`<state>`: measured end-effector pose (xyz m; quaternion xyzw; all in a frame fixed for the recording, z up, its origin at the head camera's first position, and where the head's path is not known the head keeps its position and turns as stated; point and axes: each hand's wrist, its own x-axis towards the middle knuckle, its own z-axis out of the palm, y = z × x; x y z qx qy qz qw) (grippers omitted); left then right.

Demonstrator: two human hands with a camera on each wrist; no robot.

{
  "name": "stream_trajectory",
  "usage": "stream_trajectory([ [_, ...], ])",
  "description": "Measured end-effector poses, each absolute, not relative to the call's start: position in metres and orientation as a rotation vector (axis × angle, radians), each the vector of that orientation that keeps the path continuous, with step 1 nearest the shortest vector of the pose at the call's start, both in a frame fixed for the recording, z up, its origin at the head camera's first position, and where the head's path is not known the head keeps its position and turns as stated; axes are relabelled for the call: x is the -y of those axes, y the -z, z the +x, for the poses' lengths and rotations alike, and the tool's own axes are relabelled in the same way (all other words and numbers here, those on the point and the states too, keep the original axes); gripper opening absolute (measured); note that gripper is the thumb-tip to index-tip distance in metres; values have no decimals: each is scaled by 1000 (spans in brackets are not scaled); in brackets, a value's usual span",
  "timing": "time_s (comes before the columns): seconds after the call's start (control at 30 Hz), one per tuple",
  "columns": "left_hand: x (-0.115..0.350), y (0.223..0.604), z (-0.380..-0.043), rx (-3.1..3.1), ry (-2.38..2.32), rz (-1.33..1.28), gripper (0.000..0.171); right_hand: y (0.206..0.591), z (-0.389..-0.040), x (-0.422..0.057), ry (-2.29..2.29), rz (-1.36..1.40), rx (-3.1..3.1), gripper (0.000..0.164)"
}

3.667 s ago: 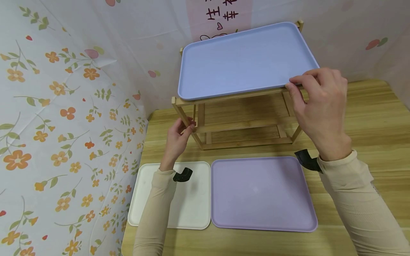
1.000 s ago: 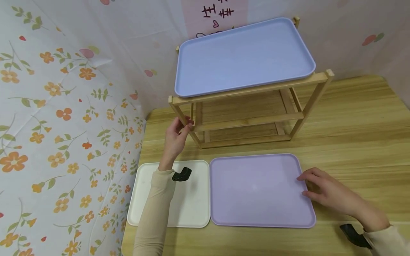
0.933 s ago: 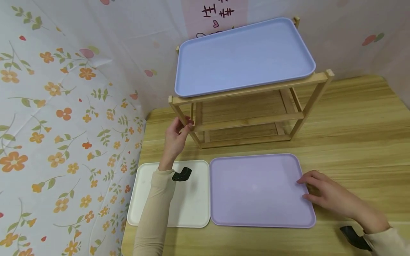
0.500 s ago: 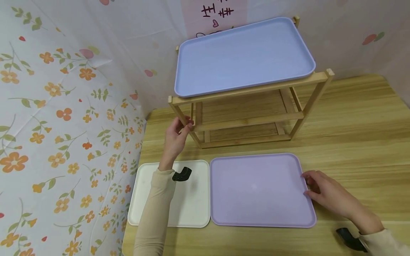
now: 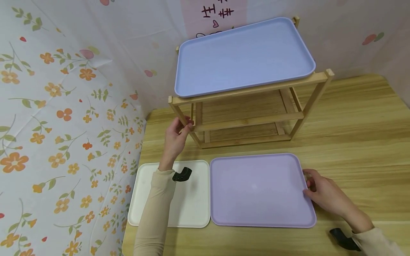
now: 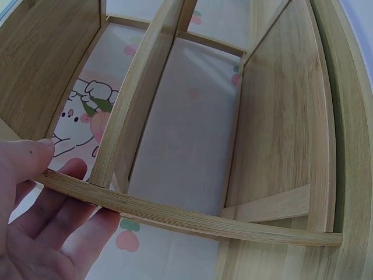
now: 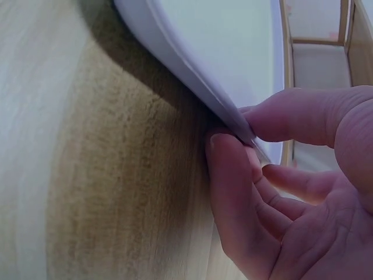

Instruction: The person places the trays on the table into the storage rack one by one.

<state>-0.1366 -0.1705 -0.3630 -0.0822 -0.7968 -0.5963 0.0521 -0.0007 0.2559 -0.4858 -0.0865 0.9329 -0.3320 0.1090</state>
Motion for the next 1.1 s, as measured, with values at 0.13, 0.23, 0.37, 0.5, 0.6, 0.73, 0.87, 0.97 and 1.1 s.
stream_trajectory([
  [0.13, 170, 363, -137, 2422, 1826, -244, 27, 485, -1, -255, 972, -235, -2724, 58],
  [0.23, 170, 364, -137, 2421, 1831, -239, 27, 485, -1, -255, 975, -230, -2724, 56],
  [0.37, 170, 363, -137, 2426, 1821, -249, 27, 485, -1, -256, 1017, -222, -2719, 47],
  [0.5, 170, 363, -137, 2424, 1816, -258, 27, 486, -1, -257, 1128, -168, -2628, 36],
  [0.6, 170, 365, -138, 2417, 1829, -247, 27, 487, 1, -258, 1226, -113, -2525, 34],
  [0.73, 175, 379, -145, 2393, 1835, -244, 26, 489, 1, -260, 1353, -76, -2392, 35],
  [0.87, 180, 391, -150, 2383, 1803, -265, 24, 489, 0, -262, 1455, -58, -2263, 37],
  [0.97, 180, 392, -151, 2389, 1788, -271, 24, 488, -1, -264, 1504, -43, -2176, 40],
  [1.1, 180, 392, -150, 2389, 1787, -278, 24, 488, -3, -266, 1548, -6, -2094, 44],
])
